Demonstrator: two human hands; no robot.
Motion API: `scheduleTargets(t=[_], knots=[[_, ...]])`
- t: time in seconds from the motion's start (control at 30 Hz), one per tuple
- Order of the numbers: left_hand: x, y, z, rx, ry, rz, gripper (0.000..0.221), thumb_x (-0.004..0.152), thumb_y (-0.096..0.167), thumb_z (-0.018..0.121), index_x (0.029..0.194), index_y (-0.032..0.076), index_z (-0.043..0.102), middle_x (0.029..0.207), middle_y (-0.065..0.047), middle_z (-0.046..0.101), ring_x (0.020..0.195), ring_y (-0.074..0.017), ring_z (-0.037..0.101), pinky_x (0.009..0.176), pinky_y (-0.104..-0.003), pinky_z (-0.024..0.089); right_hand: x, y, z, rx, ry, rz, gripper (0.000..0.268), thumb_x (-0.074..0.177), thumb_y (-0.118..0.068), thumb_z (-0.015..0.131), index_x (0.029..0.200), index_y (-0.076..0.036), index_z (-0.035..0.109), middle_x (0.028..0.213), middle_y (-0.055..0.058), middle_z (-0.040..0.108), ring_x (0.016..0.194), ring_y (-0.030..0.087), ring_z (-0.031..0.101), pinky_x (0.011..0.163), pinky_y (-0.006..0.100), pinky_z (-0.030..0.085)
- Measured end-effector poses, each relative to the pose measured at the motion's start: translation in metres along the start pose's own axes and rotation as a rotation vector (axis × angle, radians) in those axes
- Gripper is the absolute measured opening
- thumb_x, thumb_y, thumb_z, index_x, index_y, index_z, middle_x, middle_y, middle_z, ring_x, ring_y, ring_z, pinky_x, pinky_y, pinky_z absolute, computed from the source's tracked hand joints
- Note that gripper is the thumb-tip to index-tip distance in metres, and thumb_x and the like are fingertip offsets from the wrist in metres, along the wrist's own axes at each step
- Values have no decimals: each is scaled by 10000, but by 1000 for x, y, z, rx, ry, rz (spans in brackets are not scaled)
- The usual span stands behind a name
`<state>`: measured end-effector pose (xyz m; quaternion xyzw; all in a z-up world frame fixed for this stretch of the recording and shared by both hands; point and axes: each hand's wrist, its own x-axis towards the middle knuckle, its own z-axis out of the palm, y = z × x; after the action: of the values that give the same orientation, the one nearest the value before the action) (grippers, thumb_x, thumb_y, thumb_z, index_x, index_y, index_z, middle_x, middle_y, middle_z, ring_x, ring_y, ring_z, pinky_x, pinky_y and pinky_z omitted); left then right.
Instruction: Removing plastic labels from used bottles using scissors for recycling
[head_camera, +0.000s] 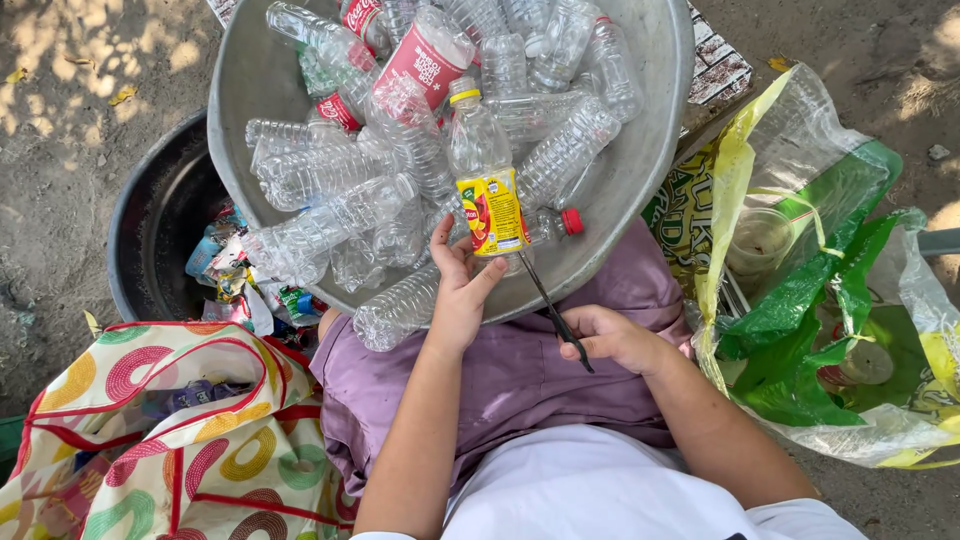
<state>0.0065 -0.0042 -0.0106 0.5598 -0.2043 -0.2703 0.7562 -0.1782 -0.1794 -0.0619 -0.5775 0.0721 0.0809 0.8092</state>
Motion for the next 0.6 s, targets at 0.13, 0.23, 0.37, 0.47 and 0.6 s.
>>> scheduleTargets(t=[0.13,0.23,0.37,0.47,0.6], knots=[[-1,1,0,-1,-2,-6,951,1005,82,720,1644,144,19,1369,-166,446,1198,-210,529,1031,-361,502,2,-1,1,14,2,-2,242,797,-189,896,855,-27,726,667,-2,621,613,85,541,567,218,411],[0,0,-2,43,-25,11,928,1016,75,709,1638,143,24,1366,-164,433,1216,-218,503,1041,-376,489,3,-3,3,19,2,0,254,793,-197,897,865,-23,725,667,-3,610,605,85,533,556,217,403],[1,3,-1,33,-23,5,910,1007,62,714,1623,151,50,1355,-154,440,1213,-218,500,1037,-383,488,5,-3,3,13,-6,-14,272,775,-203,912,855,-19,727,660,7,611,603,98,533,547,229,410],[0,5,2,20,-5,-11,922,981,55,743,1613,180,84,1343,-136,454,1193,-211,513,1011,-358,488,4,-4,5,10,-3,-14,280,763,-204,927,847,-21,733,650,10,619,600,99,537,552,226,419],[0,10,5,39,12,-19,907,964,61,765,1608,204,142,1351,-124,469,1196,-215,519,1002,-353,487,7,2,1,-4,1,-17,290,752,-210,930,843,-12,739,641,25,631,594,108,547,548,234,426]])
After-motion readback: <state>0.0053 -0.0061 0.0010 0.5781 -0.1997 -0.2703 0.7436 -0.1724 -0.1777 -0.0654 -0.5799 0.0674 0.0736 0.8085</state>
